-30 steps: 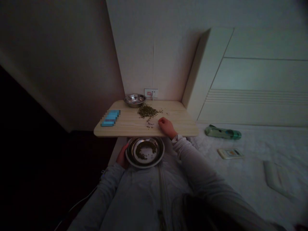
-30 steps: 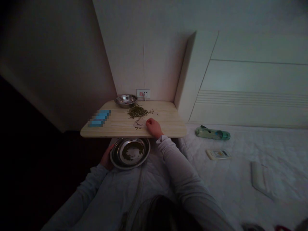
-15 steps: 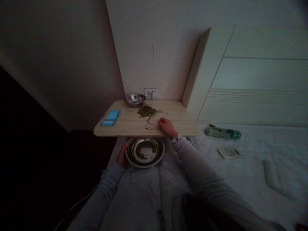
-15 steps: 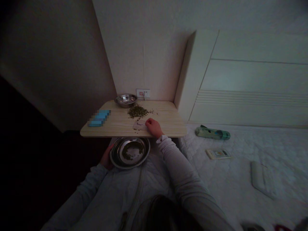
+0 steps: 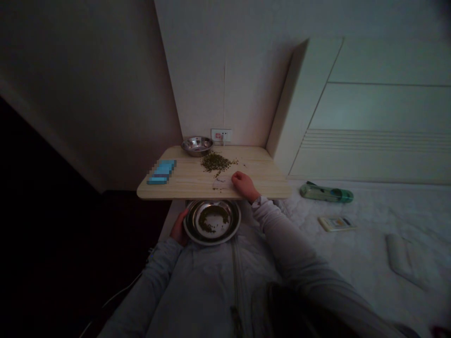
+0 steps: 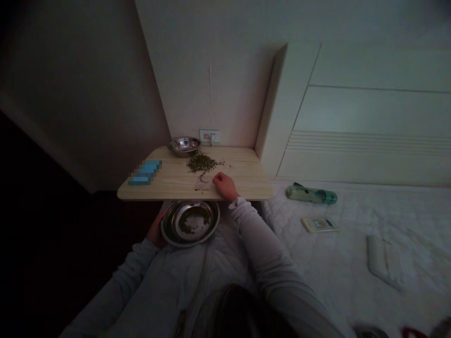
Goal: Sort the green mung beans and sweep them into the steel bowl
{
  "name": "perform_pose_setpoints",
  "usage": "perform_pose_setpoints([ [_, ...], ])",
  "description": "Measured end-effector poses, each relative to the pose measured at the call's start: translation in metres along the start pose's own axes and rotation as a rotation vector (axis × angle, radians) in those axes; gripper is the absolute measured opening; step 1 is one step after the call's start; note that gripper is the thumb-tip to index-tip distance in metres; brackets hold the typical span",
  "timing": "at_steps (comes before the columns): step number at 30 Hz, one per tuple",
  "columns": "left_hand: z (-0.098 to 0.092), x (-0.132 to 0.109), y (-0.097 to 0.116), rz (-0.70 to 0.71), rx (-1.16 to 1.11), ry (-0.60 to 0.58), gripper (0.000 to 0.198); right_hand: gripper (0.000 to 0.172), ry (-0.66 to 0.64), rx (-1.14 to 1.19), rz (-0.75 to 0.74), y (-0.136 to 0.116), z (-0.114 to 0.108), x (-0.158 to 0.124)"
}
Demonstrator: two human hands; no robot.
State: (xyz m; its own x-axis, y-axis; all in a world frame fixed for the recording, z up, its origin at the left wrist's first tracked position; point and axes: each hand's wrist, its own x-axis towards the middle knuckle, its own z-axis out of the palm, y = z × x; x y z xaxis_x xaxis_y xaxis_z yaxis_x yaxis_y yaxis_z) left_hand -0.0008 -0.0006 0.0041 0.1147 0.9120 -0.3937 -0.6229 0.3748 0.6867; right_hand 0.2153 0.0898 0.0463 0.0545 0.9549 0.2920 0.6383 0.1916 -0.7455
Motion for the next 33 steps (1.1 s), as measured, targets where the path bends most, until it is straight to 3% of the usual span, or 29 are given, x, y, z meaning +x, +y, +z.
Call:
perform_pose_setpoints([
  [17, 0.0029, -0.0017, 0.0006, 0.013, -0.027, -0.007, 0.028, 0.017, -0.032, -0.025, 0.006, -0.0022, -0.0015, -0.0012],
  [33, -0.0003, 0.0014, -0.0003, -0.011, -0.020, -0.004, 0.029, 0.015, -0.149, -0.032, -0.009, -0.0066, -0.0057, -0.0087],
])
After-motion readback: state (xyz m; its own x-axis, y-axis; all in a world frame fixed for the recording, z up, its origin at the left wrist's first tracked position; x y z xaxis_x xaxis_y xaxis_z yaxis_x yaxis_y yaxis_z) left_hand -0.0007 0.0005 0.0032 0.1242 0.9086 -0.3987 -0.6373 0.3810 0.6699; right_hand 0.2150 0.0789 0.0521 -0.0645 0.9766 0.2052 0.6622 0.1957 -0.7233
